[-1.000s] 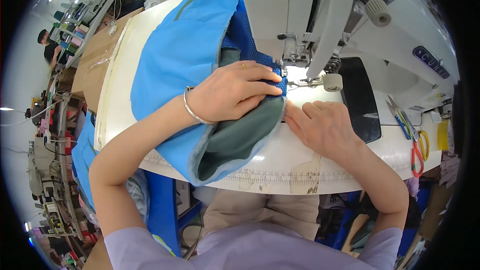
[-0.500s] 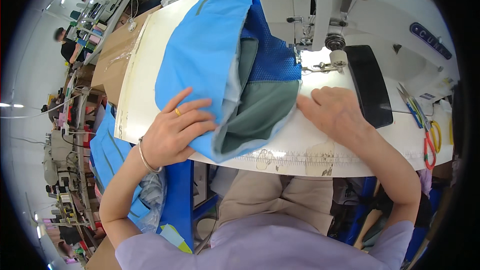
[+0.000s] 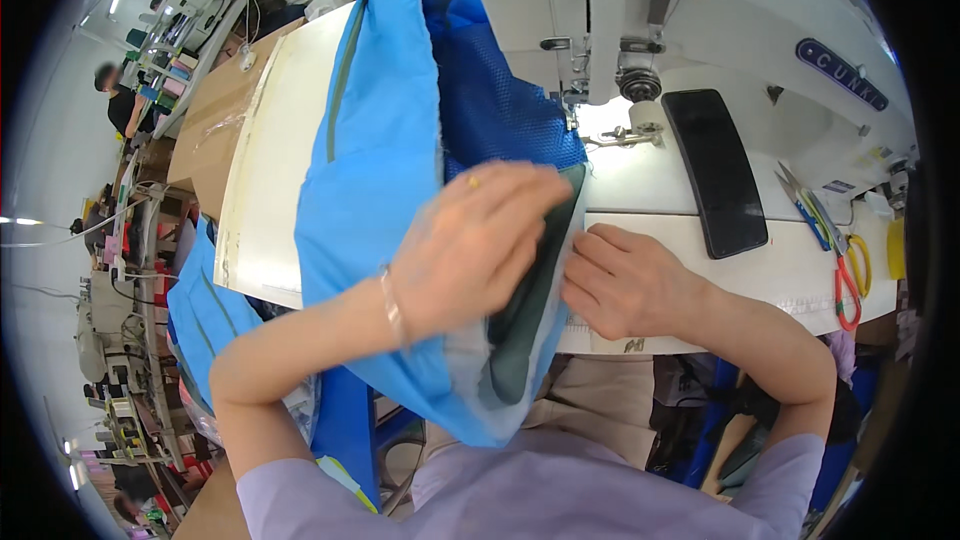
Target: The person operates an industrial sewing machine to stitch a blue and green fabric bag. They align the fabric edges under the presser foot, guide the material through the machine, and adjust the bag's position to sew different seams. The person handles the bag repeatedly to ensure proper alignment during the sewing process.
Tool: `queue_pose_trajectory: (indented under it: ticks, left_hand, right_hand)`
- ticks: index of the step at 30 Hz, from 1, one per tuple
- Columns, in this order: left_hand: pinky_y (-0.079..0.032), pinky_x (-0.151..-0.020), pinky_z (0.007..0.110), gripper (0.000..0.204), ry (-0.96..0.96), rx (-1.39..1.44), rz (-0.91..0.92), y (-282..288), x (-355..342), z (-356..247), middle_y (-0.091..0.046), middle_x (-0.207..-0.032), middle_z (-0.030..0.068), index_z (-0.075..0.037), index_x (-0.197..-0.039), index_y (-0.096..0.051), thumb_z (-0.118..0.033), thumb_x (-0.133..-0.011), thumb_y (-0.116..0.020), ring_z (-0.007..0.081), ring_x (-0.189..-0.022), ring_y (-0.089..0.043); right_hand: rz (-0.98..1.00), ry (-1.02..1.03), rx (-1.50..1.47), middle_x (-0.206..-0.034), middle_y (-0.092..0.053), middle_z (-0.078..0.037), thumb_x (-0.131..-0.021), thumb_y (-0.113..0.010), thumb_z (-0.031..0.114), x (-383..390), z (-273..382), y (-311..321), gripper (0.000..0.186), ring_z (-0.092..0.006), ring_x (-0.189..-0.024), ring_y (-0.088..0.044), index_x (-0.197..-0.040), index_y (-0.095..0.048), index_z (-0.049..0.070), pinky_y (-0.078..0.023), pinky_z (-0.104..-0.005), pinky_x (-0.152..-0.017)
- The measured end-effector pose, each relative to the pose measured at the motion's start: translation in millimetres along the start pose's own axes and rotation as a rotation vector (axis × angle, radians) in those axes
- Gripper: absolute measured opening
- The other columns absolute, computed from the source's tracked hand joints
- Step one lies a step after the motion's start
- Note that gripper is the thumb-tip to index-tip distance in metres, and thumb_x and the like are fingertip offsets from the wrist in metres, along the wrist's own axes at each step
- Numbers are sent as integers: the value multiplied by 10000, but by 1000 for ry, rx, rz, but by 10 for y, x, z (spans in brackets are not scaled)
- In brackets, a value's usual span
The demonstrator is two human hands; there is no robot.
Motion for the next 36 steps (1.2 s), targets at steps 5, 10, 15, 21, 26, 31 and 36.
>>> queue_pose_trajectory:
  ticks: [5,10,15,21,26,31,36]
  left_hand:
    - [-395,-1115,590,505,-61,-402,219,-232,-7,421,-647,-1351,80,-102,-1369,-608,-43,-870,-650,257,-1268,-607]
    - [-376,-1136,583,530,-139,-322,302,-103,-120,647,-635,-1389,45,-185,-1380,-622,-73,-864,-671,233,-1259,-613]
    - [-405,-1112,565,552,-230,-343,346,-88,-190,397,-619,-1328,106,-179,-1374,-625,-102,-832,-699,293,-1164,-626]
    - [-470,-1034,499,617,-340,-282,273,-201,-191,273,-602,-1278,143,-22,-1335,-607,-44,-723,-678,336,-1087,-619]
    - [-510,-940,421,634,-244,-170,190,-218,-173,306,-607,-1253,136,-5,-1310,-610,-3,-677,-647,326,-1040,-619]
    - [-502,-912,400,650,-217,-181,249,-268,-204,321,-602,-1210,116,-31,-1308,-605,13,-660,-633,303,-1038,-606]
    - [-497,-918,393,605,-238,-205,234,-317,-226,336,-596,-1196,104,-47,-1284,-605,-14,-682,-653,289,-1061,-599]
  right_hand:
    - [17,-22,10,-837,-641,-110,-685,-656,151,54,15,-52,199,-230,-829,-610,-792,-689,-14,-463,-296,-657]
    - [31,-38,23,-865,-665,-127,-710,-665,164,-4,64,-106,230,-245,-856,-624,-819,-703,-34,-462,-298,-658]
    - [75,-41,24,-878,-672,-135,-723,-665,167,-20,76,-84,233,-259,-889,-636,-830,-705,-35,-466,-303,-664]
    - [43,-69,-23,-874,-662,-126,-725,-662,156,21,33,-101,225,-248,-888,-637,-851,-693,-27,-472,-309,-673]
    - [55,-64,-51,-869,-658,-125,-726,-657,149,18,21,-98,201,-248,-891,-639,-836,-681,-18,-479,-312,-685]
    - [58,-40,-36,-874,-655,-126,-735,-653,147,5,8,-81,192,-254,-916,-640,-839,-677,-13,-490,-317,-708]
    - [100,-100,-76,-932,-661,-125,-751,-659,149,-1,4,-61,210,-262,-960,-638,-886,-682,-10,-506,-329,-740]
Point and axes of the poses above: each hand's wrist, its own x-axis away from the middle knuckle, its own y-axis out of the back of the hand, z = x × y, the point moved 6 cm from there along -x, towards the middle knuckle
